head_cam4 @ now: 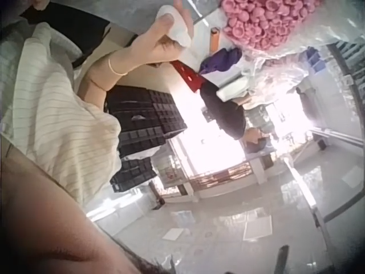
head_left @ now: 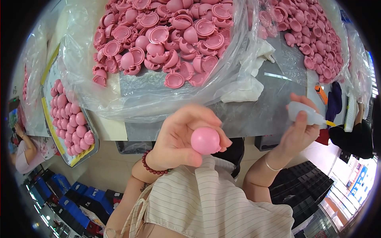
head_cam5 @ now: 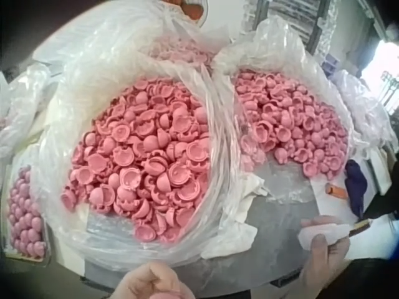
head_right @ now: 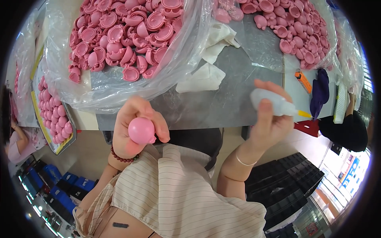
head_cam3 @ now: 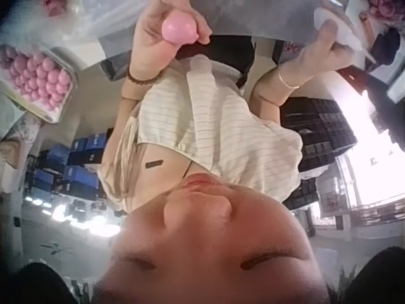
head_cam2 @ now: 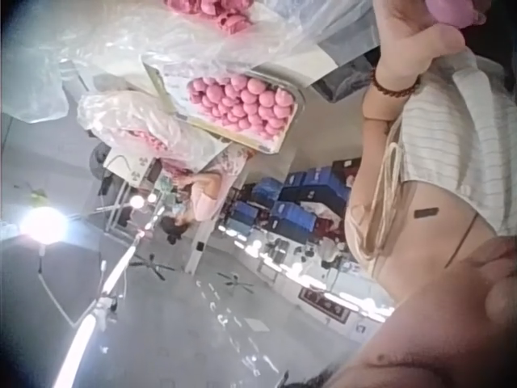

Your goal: The person assembles plastic balls by applying glue from a glue dispenser to pink plastic shell components, then joining the shells together by hand to form balls, which are then placed into a tray.

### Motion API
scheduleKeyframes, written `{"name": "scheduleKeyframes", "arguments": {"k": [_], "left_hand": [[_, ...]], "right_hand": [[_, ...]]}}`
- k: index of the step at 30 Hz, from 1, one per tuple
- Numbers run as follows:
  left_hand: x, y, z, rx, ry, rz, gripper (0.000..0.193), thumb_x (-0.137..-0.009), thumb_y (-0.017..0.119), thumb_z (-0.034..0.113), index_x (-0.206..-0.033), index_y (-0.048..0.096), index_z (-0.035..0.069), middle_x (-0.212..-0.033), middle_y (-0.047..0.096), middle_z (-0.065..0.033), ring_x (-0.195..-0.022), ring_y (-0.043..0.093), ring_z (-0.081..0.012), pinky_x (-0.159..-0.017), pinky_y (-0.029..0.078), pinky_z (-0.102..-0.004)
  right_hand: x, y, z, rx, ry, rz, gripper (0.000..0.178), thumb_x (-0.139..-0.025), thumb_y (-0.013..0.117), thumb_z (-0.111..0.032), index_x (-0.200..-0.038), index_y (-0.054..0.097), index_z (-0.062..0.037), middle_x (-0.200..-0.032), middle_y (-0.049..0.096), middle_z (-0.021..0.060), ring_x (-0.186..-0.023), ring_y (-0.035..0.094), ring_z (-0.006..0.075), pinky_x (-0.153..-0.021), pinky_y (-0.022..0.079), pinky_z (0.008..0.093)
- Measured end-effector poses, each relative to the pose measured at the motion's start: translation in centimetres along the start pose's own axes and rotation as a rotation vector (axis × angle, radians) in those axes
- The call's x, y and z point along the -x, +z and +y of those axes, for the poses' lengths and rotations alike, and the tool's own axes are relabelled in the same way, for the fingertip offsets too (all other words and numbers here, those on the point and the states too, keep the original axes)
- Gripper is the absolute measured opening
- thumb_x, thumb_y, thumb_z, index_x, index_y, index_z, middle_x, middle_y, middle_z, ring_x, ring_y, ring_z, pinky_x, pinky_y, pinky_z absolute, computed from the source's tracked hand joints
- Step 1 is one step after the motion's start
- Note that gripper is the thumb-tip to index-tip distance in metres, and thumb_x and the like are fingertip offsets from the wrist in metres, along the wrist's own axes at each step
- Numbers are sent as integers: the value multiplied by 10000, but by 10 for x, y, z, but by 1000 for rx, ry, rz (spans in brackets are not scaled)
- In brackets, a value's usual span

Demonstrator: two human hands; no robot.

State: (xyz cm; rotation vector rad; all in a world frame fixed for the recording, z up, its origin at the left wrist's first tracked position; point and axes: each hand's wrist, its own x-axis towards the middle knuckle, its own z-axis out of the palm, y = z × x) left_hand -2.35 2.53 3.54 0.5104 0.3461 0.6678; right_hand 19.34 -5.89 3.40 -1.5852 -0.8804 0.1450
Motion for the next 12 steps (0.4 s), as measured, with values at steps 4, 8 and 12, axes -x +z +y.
{"name": "scheduleKeyframes", "arguments": {"k": [4, 8, 12], "left_hand": [[9, -9, 4, -177, 117, -123, 445, -589, 756, 193, -911, 525, -10, -826, 564, -132, -745, 552, -204, -640, 448, -282], [17, -17, 25, -477, 380, -239, 459, -581, 758, 168, -926, 548, -49, -888, 581, -156, -778, 566, -215, -696, 440, -305], [43, -25, 62, -1153, 689, 365, 491, -704, 650, 337, -975, 524, -52, -930, 584, -167, -744, 563, -286, -693, 437, -350]], "right_hand": [[8, 22, 5, -82, -71, -124, 390, -740, 617, -227, -963, 510, 74, -866, 576, 184, -767, 573, 213, -689, 452, 256], [9, 6, 10, -228, 29, -54, 406, -743, 614, -236, -971, 501, 81, -863, 573, 188, -755, 573, 213, -615, 459, 240], [12, 3, 17, -172, -19, -81, 409, -748, 590, -249, -971, 503, 83, -819, 582, 214, -734, 564, 219, -712, 421, 280]]}}
